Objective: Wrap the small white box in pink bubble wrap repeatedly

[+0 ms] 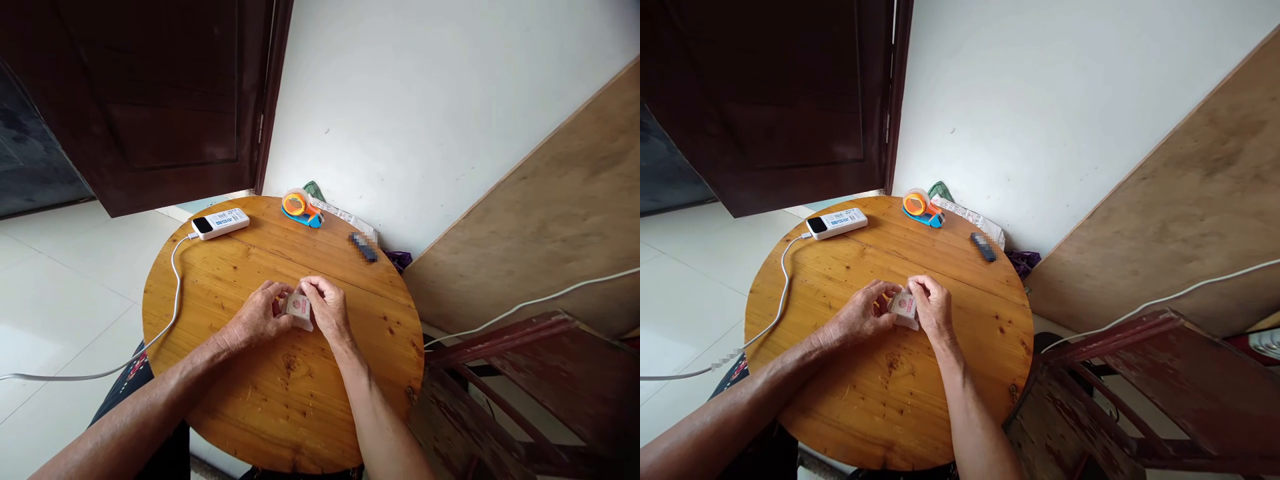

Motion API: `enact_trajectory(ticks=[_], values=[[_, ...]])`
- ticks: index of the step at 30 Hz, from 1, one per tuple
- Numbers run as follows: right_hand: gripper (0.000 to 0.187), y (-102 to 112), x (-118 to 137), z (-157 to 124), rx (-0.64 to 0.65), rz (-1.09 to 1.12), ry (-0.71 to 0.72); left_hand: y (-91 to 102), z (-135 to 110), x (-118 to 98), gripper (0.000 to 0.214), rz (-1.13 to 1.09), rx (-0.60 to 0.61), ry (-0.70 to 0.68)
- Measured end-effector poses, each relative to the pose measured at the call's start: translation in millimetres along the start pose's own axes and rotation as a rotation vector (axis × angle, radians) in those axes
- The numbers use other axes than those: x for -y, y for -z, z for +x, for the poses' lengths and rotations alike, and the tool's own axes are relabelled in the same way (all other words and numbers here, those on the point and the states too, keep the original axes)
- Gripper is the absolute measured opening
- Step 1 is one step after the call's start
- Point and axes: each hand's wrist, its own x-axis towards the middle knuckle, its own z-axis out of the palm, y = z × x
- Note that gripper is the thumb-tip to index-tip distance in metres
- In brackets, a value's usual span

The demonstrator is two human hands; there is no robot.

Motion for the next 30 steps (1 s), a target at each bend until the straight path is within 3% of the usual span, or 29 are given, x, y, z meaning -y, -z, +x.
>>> enact_trajectory(ticks=[6, 18, 24, 30], values=[[0.011, 13, 12, -6, 0.013, -0.094, 0.164, 1.6, 2, 0, 0.042, 0.012, -0.003, 0.007], [0.009, 32, 22, -11, 0.267, -0.327, 0.351, 3.9, 5, 9, 0.041, 0.050, 0.022, -0.094], [0.014, 40, 21, -13, 0.308, -0.349, 0.382, 7.1, 2, 3, 0.043, 0.074, 0.005, -0.137], [0.017, 45, 18, -10, 0.343, -0.216, 0.322, 11.1, 0, -8, 0.024, 0.161, 0.015, -0.305]])
